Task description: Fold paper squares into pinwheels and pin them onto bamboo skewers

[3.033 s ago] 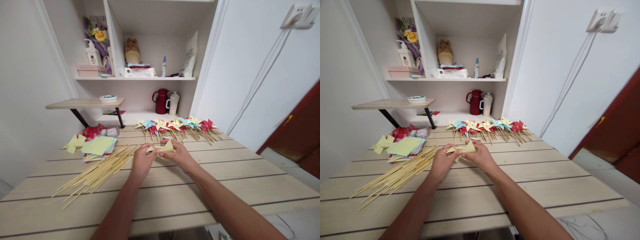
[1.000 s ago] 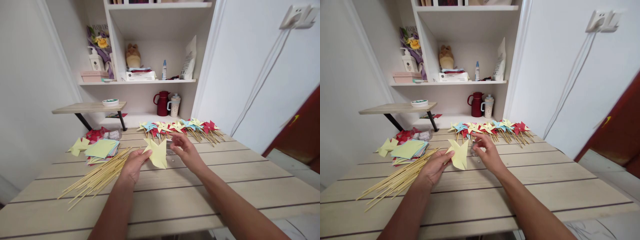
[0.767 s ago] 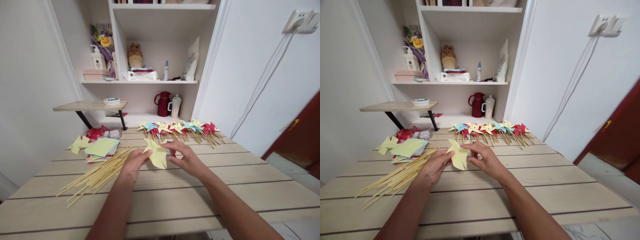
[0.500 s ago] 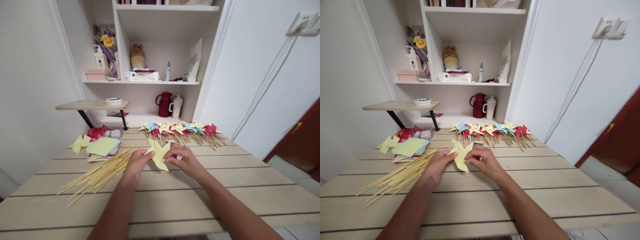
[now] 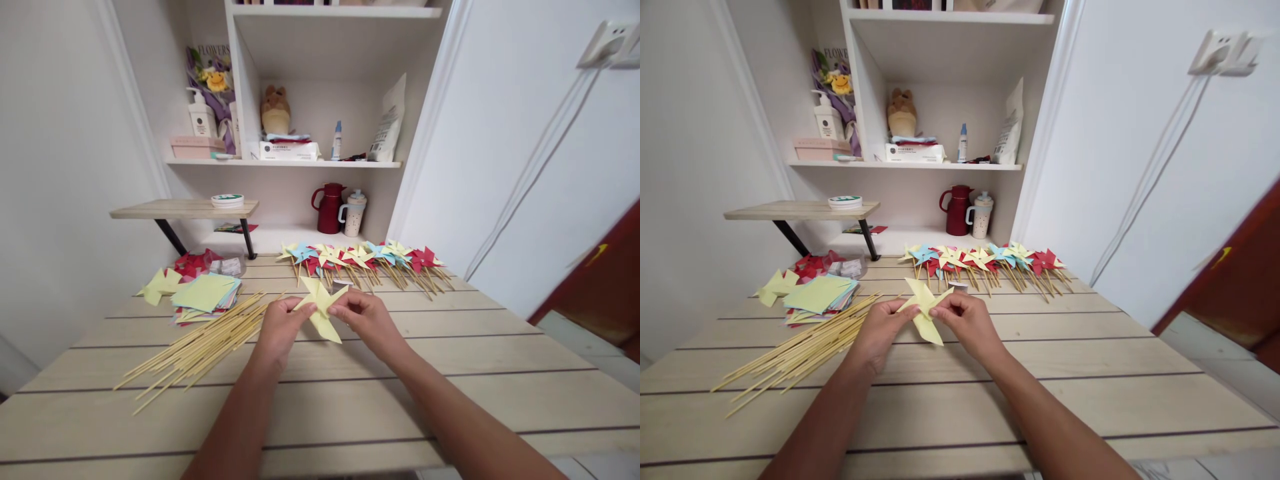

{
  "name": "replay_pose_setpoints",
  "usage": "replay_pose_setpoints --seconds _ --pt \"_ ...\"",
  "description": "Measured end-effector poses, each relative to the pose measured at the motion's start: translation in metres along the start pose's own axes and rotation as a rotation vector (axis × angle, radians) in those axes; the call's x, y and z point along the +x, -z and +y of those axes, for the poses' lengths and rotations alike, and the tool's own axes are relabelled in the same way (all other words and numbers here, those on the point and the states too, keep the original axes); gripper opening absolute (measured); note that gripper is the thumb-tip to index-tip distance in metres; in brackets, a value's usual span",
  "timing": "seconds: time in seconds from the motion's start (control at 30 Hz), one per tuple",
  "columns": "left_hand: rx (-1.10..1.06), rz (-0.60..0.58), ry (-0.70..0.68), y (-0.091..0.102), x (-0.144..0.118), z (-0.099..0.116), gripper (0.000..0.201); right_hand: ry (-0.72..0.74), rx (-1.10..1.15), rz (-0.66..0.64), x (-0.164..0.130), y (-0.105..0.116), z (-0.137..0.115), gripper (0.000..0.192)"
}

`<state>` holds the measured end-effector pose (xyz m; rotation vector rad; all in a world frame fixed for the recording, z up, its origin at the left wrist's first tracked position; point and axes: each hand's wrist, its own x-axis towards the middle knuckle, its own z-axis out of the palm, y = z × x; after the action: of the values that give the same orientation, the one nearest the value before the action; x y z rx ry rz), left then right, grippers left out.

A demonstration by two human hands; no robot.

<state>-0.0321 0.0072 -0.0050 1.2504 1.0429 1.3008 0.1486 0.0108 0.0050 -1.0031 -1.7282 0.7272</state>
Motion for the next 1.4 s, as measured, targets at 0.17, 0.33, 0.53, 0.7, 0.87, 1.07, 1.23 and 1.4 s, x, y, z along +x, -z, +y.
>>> replay_pose_setpoints --seconds 0.17,0.33,0.53,0.7,0.87,1.07,1.23,1.4 --pt "-0.021 0.012 0.01 -0.0036 -0.0019 0.0028 0.032 -0.033 -0.022 0.067 -0.0013 -0.0032 -0.0036 0.029" --pt "-0.04 0.012 0.012 -0.0069 -0.0049 0.007 0.031 -0.025 -0.057 0.092 -0.0018 -0.0047 -0.0029 0.032" --pt "-0.021 0.016 0.012 -0.0065 -0.0037 0.0051 0.032 -0.014 -0.085 0.084 -0.001 -0.0041 -0.0012 0.031" --pt "-0.023 0.016 0.016 -0.0067 -0.0038 0.0051 0.031 0.007 -0.11 0.083 -0.0007 -0.0042 0.0015 0.029" --pt "-0.035 0.031 0.033 -0.0082 -0.0051 0.007 0.031 0.025 -0.123 0.08 -0.0003 -0.004 0.0025 0.028" --pt "-0.047 0.045 0.059 -0.0099 -0.0063 0.0068 0.034 0.036 -0.165 0.082 0.0003 -0.0033 0.0009 0.024" --pt "-0.065 0.039 0.085 -0.0106 -0.0063 0.0068 0.036 0.054 -0.189 0.081 0.0 -0.0028 0.0013 0.022" --pt "-0.079 0.044 0.1 -0.0103 -0.0056 0.0049 0.038 0.055 -0.196 0.062 -0.0003 -0.002 0.0012 0.021"
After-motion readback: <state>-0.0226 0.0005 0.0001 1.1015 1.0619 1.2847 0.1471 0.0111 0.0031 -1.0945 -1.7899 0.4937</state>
